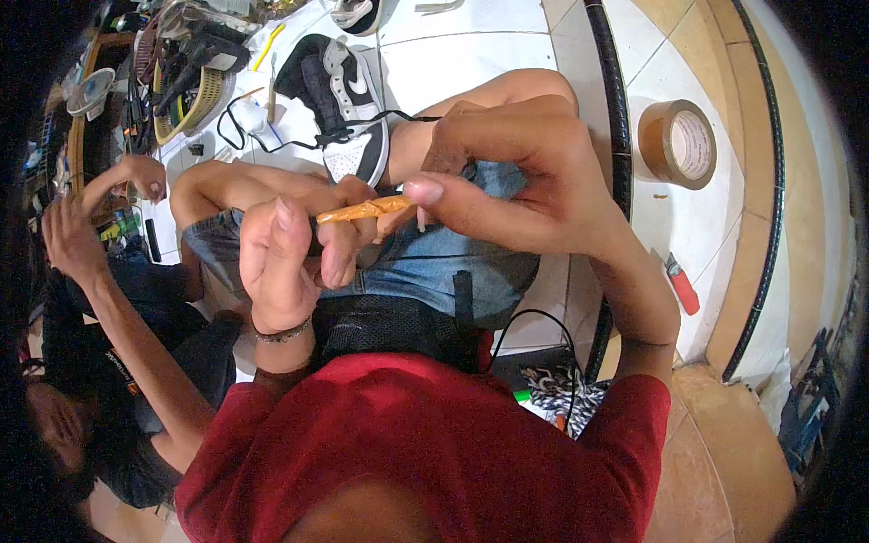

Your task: Repairing a sneaker by applying adhesive to the sole edge and threading shoelaces.

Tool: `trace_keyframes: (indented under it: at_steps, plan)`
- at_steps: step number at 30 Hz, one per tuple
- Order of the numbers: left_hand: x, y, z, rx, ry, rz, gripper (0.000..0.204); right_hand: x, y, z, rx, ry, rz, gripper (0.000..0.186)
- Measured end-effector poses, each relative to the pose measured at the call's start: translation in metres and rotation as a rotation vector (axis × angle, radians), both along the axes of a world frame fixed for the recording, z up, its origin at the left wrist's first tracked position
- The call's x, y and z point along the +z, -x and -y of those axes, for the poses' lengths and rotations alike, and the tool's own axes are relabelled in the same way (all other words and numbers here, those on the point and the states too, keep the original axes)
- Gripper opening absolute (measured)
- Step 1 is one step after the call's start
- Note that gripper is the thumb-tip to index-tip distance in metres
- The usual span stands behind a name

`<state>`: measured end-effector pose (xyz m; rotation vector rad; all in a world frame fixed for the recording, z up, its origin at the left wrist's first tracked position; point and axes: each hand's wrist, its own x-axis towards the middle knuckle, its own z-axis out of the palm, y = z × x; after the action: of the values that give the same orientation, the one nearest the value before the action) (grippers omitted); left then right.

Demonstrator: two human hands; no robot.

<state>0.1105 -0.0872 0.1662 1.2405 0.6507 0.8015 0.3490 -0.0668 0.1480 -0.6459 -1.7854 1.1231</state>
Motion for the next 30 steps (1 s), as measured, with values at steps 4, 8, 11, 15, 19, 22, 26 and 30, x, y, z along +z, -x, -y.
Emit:
trace_keyframes:
  at_steps: [4,8,11,15,19,22,26,30]
  plan:
    - [0.002,0.000,0.001,0.006,0.040,-0.009,0.055,0.000,0.003,0.003,-0.045,-0.002,0.040,0.025]
    - [0.004,-0.001,0.000,0.001,0.072,-0.036,0.058,0.001,0.004,0.006,-0.031,0.078,0.030,0.028]
    - [0.007,-0.003,0.002,0.043,0.122,-0.065,0.059,-0.002,0.005,0.007,-0.021,0.106,0.010,0.030]
    - [0.008,-0.001,0.000,0.067,0.163,-0.093,0.059,-0.004,0.010,0.005,-0.017,0.057,0.012,0.029]
    - [-0.008,0.006,-0.004,0.057,0.249,-0.024,0.058,-0.002,0.020,-0.002,-0.036,-0.090,0.070,0.024]
    - [-0.024,0.019,-0.001,0.111,0.325,0.083,0.054,0.010,0.028,-0.011,-0.001,-0.083,0.113,0.022]
    - [0.073,0.044,0.005,0.508,1.255,0.301,0.041,0.031,0.059,-0.031,0.125,-0.102,0.085,0.025]
    - [0.085,0.085,-0.016,0.601,3.236,2.033,0.033,0.054,0.093,-0.046,0.200,-0.199,0.118,0.029]
